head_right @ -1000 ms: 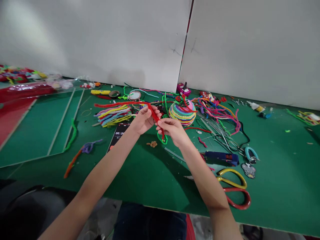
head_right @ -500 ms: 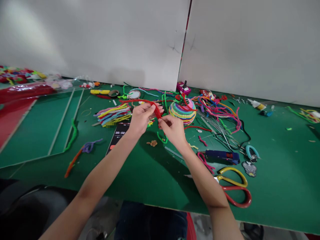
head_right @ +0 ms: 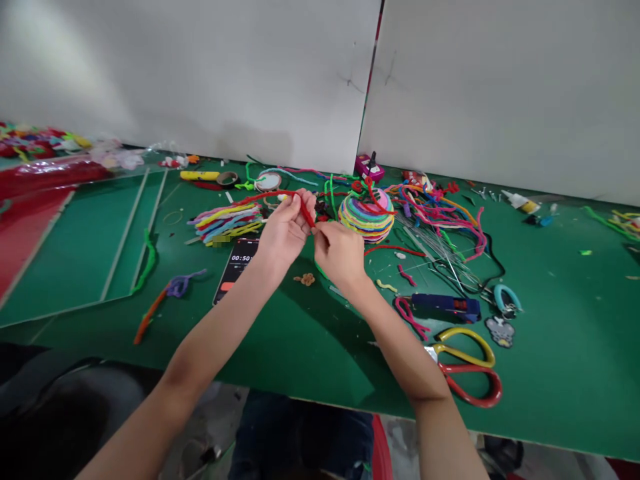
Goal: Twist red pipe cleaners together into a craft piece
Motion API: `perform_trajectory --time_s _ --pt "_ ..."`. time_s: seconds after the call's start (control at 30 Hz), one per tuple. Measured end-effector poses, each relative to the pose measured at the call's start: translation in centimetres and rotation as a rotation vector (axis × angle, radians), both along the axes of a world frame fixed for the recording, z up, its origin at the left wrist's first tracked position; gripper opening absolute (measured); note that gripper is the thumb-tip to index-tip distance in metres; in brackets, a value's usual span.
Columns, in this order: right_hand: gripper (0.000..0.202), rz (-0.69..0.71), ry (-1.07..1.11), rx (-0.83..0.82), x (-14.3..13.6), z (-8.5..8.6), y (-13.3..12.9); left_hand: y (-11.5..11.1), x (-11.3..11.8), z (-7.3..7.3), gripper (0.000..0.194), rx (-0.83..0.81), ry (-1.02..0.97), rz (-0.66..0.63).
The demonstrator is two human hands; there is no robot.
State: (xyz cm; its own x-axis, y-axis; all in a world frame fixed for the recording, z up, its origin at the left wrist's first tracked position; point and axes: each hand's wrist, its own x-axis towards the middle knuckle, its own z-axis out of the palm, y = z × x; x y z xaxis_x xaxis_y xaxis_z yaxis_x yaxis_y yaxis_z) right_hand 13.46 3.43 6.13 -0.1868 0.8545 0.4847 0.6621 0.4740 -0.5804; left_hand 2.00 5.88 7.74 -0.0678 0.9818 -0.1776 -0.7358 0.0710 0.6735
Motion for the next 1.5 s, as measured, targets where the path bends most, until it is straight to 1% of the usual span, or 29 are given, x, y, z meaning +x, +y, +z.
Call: perform_trajectory --time_s 0.1,0.13,0.17,0.23,0.33,0.5,0.6,0.73,0.8,0.87,0.93,1.0,1.07,1.1,1.17,1.23,1.3,1.33,1.4,1.47,1.5 --pt "0.019 0.132 0.341 -0.336 0.9 0.2 0.4 0.5 -1.2 -0.2 0.006 0.063 0.127 -0.209" --pt "0.02 0.164 0.436 -0.429 1.2 0.3 0.5 0.6 -1.6 -0.3 0.008 0.097 0.174 -0.252" --pt "0.02 0.182 0.503 -0.493 1.4 0.3 0.5 0.7 -1.9 -0.4 0.012 0.134 0.22 -0.274" --pt "0.02 0.18 0.546 -0.53 1.5 0.5 0.5 0.9 -2.3 -0.7 0.019 0.198 0.295 -0.258" --pt "0.018 0.151 0.48 -0.477 1.2 0.8 0.2 1.0 -2.1 -1.1 0.021 0.234 0.35 -0.154" --pt "0.017 0.095 0.365 -0.329 0.7 0.9 -0.4 0.5 -0.9 -1.3 0.018 0.216 0.361 0.02" --pt "0.017 0.095 0.397 -0.322 0.3 0.8 -0.5 -0.1 -0.1 -0.9 0.015 0.173 0.303 0.122" --pt "0.018 0.168 0.516 -0.374 -0.3 0.5 -0.5 -0.7 0.7 -0.2 0.015 0.157 0.202 0.226" --pt "0.018 0.198 0.544 -0.369 -0.7 0.3 -0.6 -0.9 0.8 0.1 0.016 0.154 0.178 0.252" --pt "0.019 0.186 0.514 -0.332 -0.8 0.1 -0.6 -0.9 0.7 0.1 0.015 0.129 0.16 0.263" --pt "0.02 0.14 0.414 -0.254 -0.9 0.0 -0.7 -0.7 0.6 0.0 0.013 0.082 0.143 0.252" --pt "0.02 0.095 0.285 -0.139 -1.1 0.0 -0.9 -0.6 0.6 -0.2 0.013 0.033 0.131 0.233" --pt "0.02 0.08 0.189 -0.039 -1.2 0.0 -0.9 -0.5 0.7 -0.4 0.013 -0.001 0.112 0.231" --pt "0.02 0.079 0.168 -0.008 -1.2 0.0 -0.9 -0.5 0.8 -0.5 0.014 -0.006 0.096 0.235" --pt "0.02 0.068 0.167 0.002 -1.0 0.1 -0.7 -0.3 0.9 -0.4 0.014 0.02 0.054 0.236" --pt "0.02 0.036 0.199 -0.038 -0.4 0.1 -0.4 0.2 0.3 -0.2 0.013 0.08 0.019 0.199" --pt "0.02 0.015 0.232 -0.104 0.6 0.3 0.0 1.0 -1.3 0.2 0.011 0.146 0.031 0.153" --pt "0.02 0.016 0.242 -0.133 1.2 0.4 0.2 1.3 -2.5 0.5 0.01 0.184 0.078 0.16" --pt "0.021 0.025 0.235 -0.161 2.4 0.7 0.5 1.8 -5.1 1.1 0.012 0.248 0.224 0.231" --pt "0.02 0.024 0.186 -0.138 3.3 1.0 0.7 1.6 -7.5 1.9 0.015 0.338 0.373 0.255" --pt "0.019 0.021 0.152 -0.112 3.5 1.2 0.7 1.3 -8.4 2.3 0.013 0.395 0.52 0.291"
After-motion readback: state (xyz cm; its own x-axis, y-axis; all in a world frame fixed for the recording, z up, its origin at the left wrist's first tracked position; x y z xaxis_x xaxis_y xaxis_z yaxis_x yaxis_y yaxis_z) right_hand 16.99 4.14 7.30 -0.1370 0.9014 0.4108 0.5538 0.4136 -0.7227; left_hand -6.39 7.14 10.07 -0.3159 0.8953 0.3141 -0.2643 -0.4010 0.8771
